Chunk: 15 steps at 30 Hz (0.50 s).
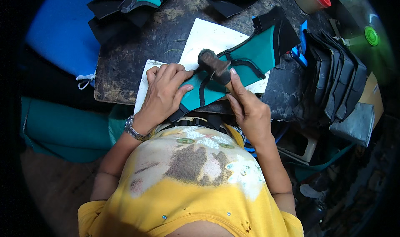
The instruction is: The person repeatedly hammers teal and black footwear parts on a white board to shape them, then uses scissors to trim a blue foam strip. The person handles multiple footwear parts one at a time, placing them aside after each hammering cycle.
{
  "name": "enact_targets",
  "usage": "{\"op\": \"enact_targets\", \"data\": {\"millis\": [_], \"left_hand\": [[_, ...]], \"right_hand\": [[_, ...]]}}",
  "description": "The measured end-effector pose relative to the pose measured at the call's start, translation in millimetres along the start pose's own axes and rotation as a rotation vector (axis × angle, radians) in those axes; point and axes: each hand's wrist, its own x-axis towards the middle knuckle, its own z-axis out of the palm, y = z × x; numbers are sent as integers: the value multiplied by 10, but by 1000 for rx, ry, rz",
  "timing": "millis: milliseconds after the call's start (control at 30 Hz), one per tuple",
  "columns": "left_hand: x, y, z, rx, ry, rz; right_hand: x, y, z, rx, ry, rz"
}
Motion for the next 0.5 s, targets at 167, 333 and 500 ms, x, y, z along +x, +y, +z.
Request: {"op": "enact_targets", "data": {"millis": [167, 333, 500], "left_hand": [[-58, 0, 61, 107, 23, 71], [-72, -21, 100, 182, 53, 112], [-69, -6, 92, 202, 73, 142]], "right_hand": [[21, -33, -66, 135, 144, -94], [46, 3, -48, 13, 15, -73], [48, -60, -112, 129, 4, -125]]}}
